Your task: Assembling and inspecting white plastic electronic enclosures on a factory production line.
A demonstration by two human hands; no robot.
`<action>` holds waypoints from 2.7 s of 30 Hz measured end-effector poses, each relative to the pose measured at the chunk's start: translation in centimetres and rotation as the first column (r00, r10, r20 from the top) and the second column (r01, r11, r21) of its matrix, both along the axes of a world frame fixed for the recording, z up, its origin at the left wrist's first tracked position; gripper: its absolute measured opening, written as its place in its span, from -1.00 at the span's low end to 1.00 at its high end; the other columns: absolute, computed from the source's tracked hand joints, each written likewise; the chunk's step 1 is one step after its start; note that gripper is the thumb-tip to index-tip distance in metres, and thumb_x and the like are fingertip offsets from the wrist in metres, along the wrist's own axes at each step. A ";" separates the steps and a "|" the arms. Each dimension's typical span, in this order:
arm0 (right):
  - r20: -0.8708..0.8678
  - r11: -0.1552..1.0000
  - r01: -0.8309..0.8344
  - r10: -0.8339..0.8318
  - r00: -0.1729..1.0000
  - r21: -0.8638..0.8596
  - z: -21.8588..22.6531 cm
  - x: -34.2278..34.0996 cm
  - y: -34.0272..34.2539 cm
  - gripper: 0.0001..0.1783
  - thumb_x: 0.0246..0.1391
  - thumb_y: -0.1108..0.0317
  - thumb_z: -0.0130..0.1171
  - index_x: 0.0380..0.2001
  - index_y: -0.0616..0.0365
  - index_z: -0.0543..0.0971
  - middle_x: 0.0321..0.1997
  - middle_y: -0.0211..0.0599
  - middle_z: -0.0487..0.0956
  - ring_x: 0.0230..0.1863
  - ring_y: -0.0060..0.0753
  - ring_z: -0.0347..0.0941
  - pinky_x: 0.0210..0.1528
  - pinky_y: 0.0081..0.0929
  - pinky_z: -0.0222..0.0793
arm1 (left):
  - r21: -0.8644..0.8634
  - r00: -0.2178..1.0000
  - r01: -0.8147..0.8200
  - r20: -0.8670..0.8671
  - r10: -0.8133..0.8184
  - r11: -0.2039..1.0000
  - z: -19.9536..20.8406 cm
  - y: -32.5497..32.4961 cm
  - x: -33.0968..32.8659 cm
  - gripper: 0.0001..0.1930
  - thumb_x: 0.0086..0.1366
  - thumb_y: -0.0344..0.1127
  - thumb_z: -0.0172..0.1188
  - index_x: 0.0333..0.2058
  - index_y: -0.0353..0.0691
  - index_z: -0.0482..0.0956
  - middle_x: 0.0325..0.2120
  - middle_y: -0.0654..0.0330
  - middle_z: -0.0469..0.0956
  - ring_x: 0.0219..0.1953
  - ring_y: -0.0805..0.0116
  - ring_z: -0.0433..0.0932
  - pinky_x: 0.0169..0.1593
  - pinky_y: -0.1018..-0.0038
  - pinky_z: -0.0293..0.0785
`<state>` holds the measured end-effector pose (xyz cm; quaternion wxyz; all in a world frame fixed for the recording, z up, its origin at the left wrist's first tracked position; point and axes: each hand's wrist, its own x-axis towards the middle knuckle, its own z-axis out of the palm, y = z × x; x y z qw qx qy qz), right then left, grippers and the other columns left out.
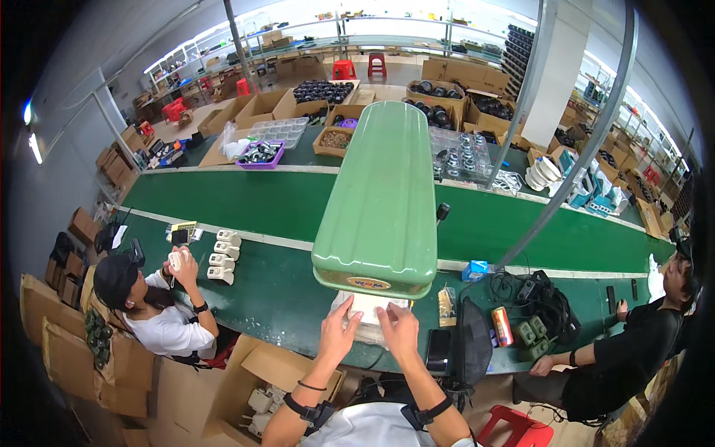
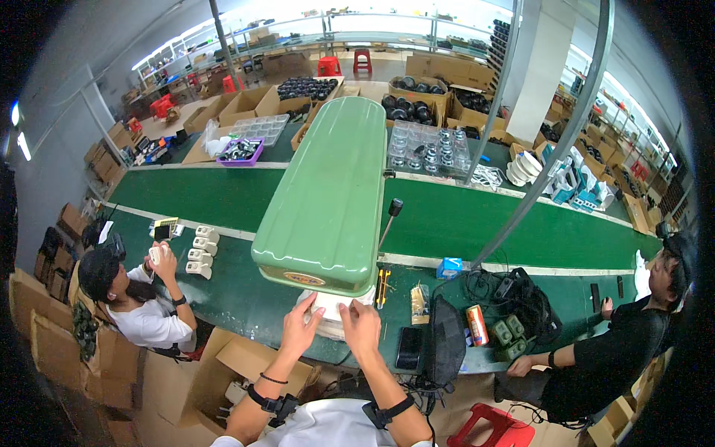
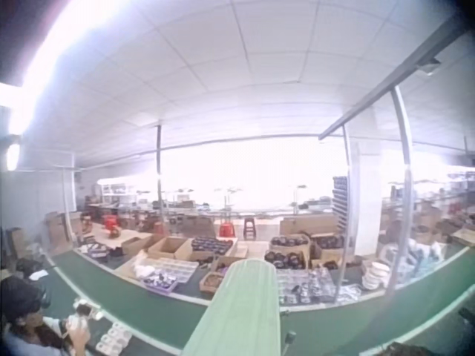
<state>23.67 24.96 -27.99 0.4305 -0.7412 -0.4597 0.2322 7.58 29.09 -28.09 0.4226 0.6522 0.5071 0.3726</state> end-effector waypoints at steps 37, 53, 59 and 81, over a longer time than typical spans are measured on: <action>-0.521 0.963 -0.256 0.178 0.835 -0.080 -4.8 10.2 1.4 -0.87 0.33 0.36 0.03 -0.22 0.16 0.52 -0.39 -0.35 0.53 -0.52 -0.61 0.37 -0.51 -0.56 0.29 | 0.242 0.971 0.031 -0.238 0.028 0.970 -5.4 2.5 3.8 0.04 -0.01 -0.12 0.51 0.33 -0.46 0.12 0.31 -0.30 0.16 0.41 -0.40 -0.03 0.42 -0.17 -0.09; -0.352 0.950 0.115 -0.006 0.936 0.289 -13.3 24.4 -1.1 -0.65 0.37 0.10 -0.02 -0.15 0.17 0.55 -0.16 -0.24 0.52 -0.20 -0.43 0.44 -0.14 -0.40 0.38 | 0.210 0.965 0.163 -0.236 -0.112 0.964 -3.8 2.5 3.3 -0.13 0.03 -0.02 0.45 0.27 -0.29 0.36 0.32 -0.11 0.27 0.41 -0.22 0.07 0.46 -0.11 -0.12; -0.163 0.917 0.159 -0.105 0.981 0.366 -13.7 22.6 -6.0 -0.61 0.36 0.05 0.01 -0.14 0.18 0.56 -0.11 -0.22 0.51 -0.13 -0.37 0.45 -0.07 -0.35 0.38 | 0.156 0.963 0.154 -0.244 -0.113 0.976 -0.9 2.5 3.0 -0.23 0.09 -0.02 0.42 0.25 -0.20 0.43 0.31 -0.03 0.31 0.39 -0.15 0.13 0.45 -0.08 -0.10; -0.587 0.834 0.296 0.041 0.808 0.466 13.3 9.1 7.6 -0.44 0.53 0.04 -0.30 -0.06 0.32 0.55 -0.40 -0.36 0.52 -0.40 -0.61 0.35 -0.31 -0.57 0.34 | 0.110 0.897 -0.007 -0.439 0.054 0.994 0.6 0.9 4.8 -0.03 -0.10 -0.29 0.53 0.23 -0.57 0.18 0.23 -0.36 0.21 0.25 -0.31 0.20 0.31 -0.01 0.18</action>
